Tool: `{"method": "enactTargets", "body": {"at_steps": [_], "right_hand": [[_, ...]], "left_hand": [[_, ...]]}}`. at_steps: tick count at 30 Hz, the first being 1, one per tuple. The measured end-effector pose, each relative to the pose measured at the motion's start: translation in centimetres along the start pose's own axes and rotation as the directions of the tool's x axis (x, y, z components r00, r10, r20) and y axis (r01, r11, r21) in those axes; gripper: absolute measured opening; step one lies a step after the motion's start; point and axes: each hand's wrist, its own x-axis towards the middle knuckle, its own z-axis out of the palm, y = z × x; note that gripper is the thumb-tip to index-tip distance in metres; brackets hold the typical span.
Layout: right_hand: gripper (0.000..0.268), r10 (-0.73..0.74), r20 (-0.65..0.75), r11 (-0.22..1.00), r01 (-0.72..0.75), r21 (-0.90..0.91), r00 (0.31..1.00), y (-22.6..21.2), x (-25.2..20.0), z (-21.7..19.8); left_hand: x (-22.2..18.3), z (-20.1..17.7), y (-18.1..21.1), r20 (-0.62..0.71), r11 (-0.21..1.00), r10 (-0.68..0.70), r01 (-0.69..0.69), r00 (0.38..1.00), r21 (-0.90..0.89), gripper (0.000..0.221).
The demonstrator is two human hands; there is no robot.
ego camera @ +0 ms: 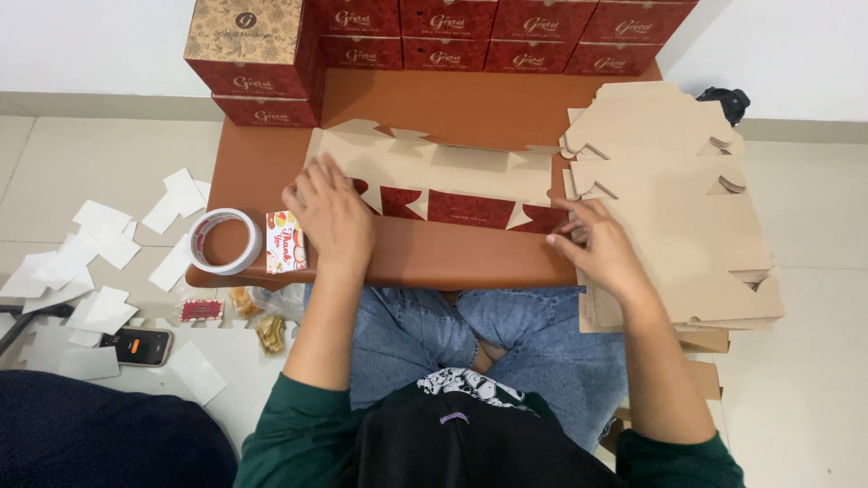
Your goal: Folding cardboard blanks into small decorative boxes and applying 'Thank You' stickers to seal them.
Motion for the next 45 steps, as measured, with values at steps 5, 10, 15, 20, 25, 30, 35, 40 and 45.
{"method": "enactTargets", "body": {"at_steps": [5,10,15,20,25,30,35,40,45], "right_hand": [[0.023,-0.06,-0.171,0.998,0.065,0.024,0.983,3.0,0.2,3.2],[0.008,-0.278,-0.294,0.959,0.247,-0.14,0.914,0.7,-0.3,3.6],[0.009,-0.463,-0.377,0.87,0.328,-0.369,0.802,-1.1,0.5,4.6],[0.012,-0.522,-0.376,0.828,0.35,-0.437,0.766,-1.2,1.5,5.2],[0.007,-0.628,-0.299,0.74,0.432,-0.515,0.719,-2.6,2.0,4.9],[0.007,-0.694,-0.205,0.65,0.478,-0.59,0.691,-4.0,2.4,5.3],[0.009,-0.659,-0.12,0.671,0.509,-0.539,0.742,-3.5,3.7,4.0],[0.034,-0.53,-0.056,0.64,0.356,-0.681,0.846,-2.4,5.6,1.0],[0.022,-0.435,-0.126,0.695,0.244,-0.676,0.892,-1.2,4.0,-2.1]], "left_hand": [[0.7,-4.0,5.6,0.096,0.848,0.46,-0.405,0.883,-0.341,0.035],[1.6,0.0,8.2,0.227,0.715,0.637,-0.455,0.736,-0.53,0.028],[1.3,2.4,8.6,0.312,0.712,0.615,-0.34,0.724,-0.615,0.02],[1.1,2.1,8.4,0.285,0.689,0.611,-0.319,0.739,-0.65,0.019],[1.4,0.7,8.1,0.25,0.617,0.652,-0.309,0.716,-0.724,0.022],[1.1,0.5,7.9,0.205,0.564,0.66,-0.296,0.723,-0.771,0.024],[0.2,-0.6,8.2,0.088,0.553,0.678,-0.427,0.73,-0.716,0.021],[-2.0,0.2,8.6,-0.016,0.522,0.701,-0.529,0.713,-0.669,0.017],[-3.8,0.1,7.8,-0.101,0.5,0.695,-0.58,0.711,-0.643,0.019]]}}
